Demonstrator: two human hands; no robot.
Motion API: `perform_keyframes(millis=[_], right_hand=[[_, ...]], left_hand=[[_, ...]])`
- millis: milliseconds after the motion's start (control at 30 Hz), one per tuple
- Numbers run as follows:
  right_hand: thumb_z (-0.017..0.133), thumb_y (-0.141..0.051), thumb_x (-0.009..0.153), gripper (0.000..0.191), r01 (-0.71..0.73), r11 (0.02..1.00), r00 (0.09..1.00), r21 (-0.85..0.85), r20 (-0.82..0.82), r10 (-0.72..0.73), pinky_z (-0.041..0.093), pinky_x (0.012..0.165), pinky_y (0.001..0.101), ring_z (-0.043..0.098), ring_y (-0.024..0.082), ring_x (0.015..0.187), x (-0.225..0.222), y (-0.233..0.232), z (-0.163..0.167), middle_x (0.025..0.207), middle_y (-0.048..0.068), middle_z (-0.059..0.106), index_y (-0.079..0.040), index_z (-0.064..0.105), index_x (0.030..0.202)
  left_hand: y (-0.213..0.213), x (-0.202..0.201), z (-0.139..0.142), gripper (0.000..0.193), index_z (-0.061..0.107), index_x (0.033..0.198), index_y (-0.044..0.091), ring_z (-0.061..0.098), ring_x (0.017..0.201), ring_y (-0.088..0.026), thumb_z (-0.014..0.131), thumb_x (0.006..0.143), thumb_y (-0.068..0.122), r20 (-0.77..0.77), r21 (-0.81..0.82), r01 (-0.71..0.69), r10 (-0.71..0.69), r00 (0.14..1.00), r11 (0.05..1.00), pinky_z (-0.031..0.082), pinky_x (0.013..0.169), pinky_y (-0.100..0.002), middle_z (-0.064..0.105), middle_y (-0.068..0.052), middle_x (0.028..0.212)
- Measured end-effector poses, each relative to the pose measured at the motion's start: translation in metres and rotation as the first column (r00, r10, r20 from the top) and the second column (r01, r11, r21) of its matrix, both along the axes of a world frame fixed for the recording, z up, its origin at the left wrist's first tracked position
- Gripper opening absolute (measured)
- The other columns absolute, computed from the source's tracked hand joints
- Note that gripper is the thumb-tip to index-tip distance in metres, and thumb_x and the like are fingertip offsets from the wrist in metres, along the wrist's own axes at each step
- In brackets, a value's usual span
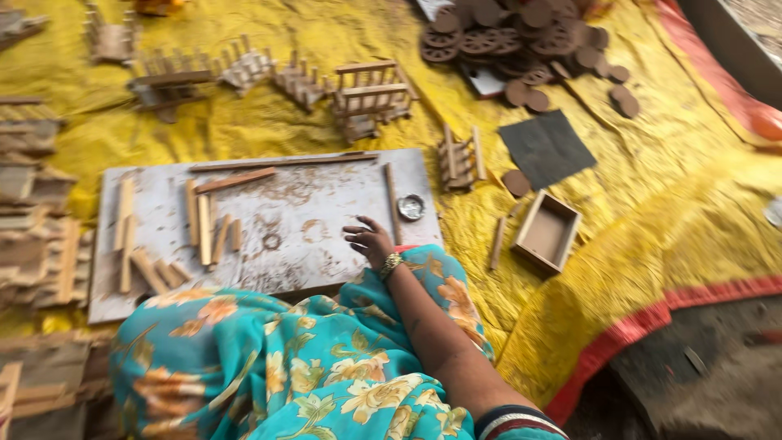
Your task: The person sits on the ground assembling small wooden toy furniture. They pick up small wooden sticks and slats, apply glue from a small dish, and press the pieces onto a partially built wooden chair frame on a board, adding pieces one at a time and adjusting their positions.
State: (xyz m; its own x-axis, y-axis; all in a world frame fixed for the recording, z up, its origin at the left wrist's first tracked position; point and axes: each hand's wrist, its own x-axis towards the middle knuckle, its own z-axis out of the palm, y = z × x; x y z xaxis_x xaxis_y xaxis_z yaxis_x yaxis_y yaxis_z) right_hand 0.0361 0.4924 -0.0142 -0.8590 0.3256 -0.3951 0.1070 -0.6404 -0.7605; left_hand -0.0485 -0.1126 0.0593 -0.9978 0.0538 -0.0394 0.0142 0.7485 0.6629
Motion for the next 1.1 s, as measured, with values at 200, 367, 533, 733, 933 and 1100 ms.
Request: perform_keyframes(millis=[200, 367, 533, 733, 933, 1100], right_hand=[[0.054, 0.004, 0.087, 0.057, -0.005, 1.000, 1.000, -0.011, -0.019, 0.005, 0.054, 0.094, 0.0402, 0.070, 0.025, 0.109, 0.001, -0.003, 0.006, 0.127, 0.017, 0.070, -0.012, 0.045, 0.142], [0.056, 0.002, 0.088, 0.056, -0.004, 1.000, 1.000, -0.031, -0.003, 0.004, 0.054, 0.093, 0.0407, 0.069, 0.026, 0.109, -0.008, 0.000, 0.002, 0.127, 0.016, 0.070, -0.012, 0.048, 0.141], [0.057, 0.001, 0.086, 0.059, -0.042, 0.999, 0.999, -0.016, 0.014, 0.042, 0.054, 0.094, 0.0422, 0.068, 0.026, 0.110, -0.020, 0.010, -0.012, 0.127, 0.016, 0.069, -0.013, 0.048, 0.142], [0.056, -0.001, 0.086, 0.060, -0.107, 0.994, 0.994, 0.035, 0.034, 0.106, 0.053, 0.097, 0.0427, 0.067, 0.027, 0.115, -0.041, 0.021, -0.032, 0.132, 0.016, 0.068, -0.012, 0.046, 0.144], [0.057, -0.002, 0.086, 0.061, -0.132, 0.988, 0.991, 0.077, 0.020, 0.131, 0.055, 0.096, 0.0428, 0.068, 0.029, 0.114, -0.068, 0.023, -0.044, 0.131, 0.017, 0.067, -0.011, 0.046, 0.145], [0.060, 0.001, 0.085, 0.066, -0.115, 0.972, 0.993, 0.206, 0.054, 0.106, 0.056, 0.090, 0.0401, 0.072, 0.031, 0.105, -0.129, 0.019, -0.052, 0.125, 0.021, 0.070, -0.011, 0.041, 0.146]], left_hand=[[0.110, -0.015, 0.064, 0.023, 0.073, 0.098, 0.005, 0.063, 0.067, -0.013, 0.078, 0.089, 0.025, -0.087, 0.008, 0.259, -0.258, 0.962, 0.966, 0.050, 0.063, -0.032, 0.070, -0.006, 0.078], [0.202, -0.025, 0.094, 0.024, 0.073, 0.082, 0.004, 0.062, 0.054, -0.013, 0.079, 0.087, 0.027, -0.157, 0.157, 0.443, -0.421, 0.894, 0.883, 0.048, 0.053, -0.033, 0.070, -0.008, 0.064], [0.264, -0.048, 0.081, 0.028, 0.070, 0.082, 0.007, 0.065, 0.062, -0.033, 0.076, 0.088, 0.034, -0.190, 0.042, 0.559, -0.543, 0.818, 0.828, 0.051, 0.057, -0.045, 0.068, -0.014, 0.071], [0.297, -0.093, 0.014, 0.036, 0.072, 0.085, 0.014, 0.068, 0.069, -0.038, 0.066, 0.092, 0.049, -0.092, -0.187, 0.580, -0.602, 0.793, 0.792, 0.054, 0.061, -0.050, 0.068, -0.013, 0.067], [0.310, -0.151, -0.067, 0.035, 0.070, 0.086, 0.013, 0.069, 0.071, -0.038, 0.064, 0.094, 0.046, -0.147, -0.119, 0.432, -0.446, 0.883, 0.894, 0.055, 0.062, -0.051, 0.071, -0.013, 0.075], [0.309, -0.182, -0.111, 0.036, 0.074, 0.086, 0.013, 0.070, 0.075, -0.039, 0.066, 0.091, 0.048, -0.009, -0.039, 0.370, -0.371, 0.929, 0.928, 0.056, 0.067, -0.051, 0.072, -0.017, 0.078]])
